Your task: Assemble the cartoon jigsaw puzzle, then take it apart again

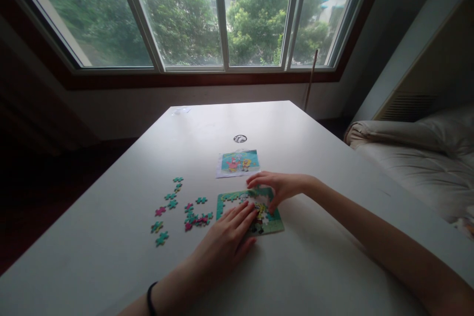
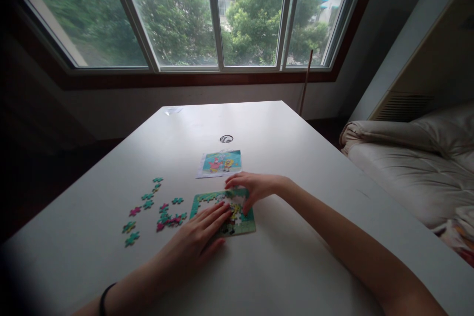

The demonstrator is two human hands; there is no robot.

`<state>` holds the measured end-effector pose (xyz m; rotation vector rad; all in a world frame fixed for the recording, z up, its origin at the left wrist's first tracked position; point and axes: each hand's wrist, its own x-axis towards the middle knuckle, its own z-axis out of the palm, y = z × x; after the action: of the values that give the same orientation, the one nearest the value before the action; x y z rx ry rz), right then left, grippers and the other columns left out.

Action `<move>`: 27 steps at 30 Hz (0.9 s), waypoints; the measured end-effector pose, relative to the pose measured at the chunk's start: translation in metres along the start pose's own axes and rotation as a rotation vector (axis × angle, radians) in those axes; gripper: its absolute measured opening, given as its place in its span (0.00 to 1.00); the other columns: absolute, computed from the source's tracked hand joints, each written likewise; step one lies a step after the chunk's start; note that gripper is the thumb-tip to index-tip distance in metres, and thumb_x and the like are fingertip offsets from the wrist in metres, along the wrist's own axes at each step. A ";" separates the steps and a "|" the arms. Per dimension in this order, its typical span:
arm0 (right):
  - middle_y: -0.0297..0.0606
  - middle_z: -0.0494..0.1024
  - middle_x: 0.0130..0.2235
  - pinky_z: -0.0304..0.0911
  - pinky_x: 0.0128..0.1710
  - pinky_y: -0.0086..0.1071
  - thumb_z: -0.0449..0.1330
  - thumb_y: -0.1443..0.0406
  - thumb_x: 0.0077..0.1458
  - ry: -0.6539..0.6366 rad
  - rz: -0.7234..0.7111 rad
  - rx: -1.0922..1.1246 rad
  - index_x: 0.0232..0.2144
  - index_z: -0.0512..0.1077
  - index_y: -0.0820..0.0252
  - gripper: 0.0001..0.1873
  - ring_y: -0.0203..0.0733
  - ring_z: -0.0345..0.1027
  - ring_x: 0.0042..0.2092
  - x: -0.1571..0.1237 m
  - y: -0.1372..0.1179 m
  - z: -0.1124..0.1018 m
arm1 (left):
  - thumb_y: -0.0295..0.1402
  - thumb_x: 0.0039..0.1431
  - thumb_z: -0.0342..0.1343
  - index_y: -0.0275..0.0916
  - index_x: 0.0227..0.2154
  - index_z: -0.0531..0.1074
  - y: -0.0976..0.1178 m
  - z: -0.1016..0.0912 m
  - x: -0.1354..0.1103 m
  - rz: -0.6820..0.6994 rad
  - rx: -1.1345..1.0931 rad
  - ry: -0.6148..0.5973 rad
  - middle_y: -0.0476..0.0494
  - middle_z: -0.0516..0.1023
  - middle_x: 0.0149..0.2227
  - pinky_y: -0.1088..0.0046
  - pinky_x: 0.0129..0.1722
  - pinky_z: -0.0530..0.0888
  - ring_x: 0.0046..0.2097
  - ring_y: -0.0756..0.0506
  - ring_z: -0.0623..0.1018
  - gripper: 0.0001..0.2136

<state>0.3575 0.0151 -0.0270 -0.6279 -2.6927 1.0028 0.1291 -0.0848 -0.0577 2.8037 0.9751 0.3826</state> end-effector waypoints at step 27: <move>0.43 0.60 0.57 0.46 0.58 0.37 0.68 0.55 0.33 0.020 0.046 -0.094 0.53 0.62 0.58 0.42 0.48 0.50 0.58 -0.001 0.001 0.004 | 0.27 0.61 0.44 0.38 0.54 0.59 0.023 -0.015 -0.002 0.292 -0.109 -0.062 0.42 0.66 0.54 0.65 0.55 0.65 0.57 0.44 0.63 0.18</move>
<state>0.3577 0.0125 -0.0311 -0.7163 -2.7330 0.8793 0.1365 -0.1029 -0.0391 2.8407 0.5149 0.3672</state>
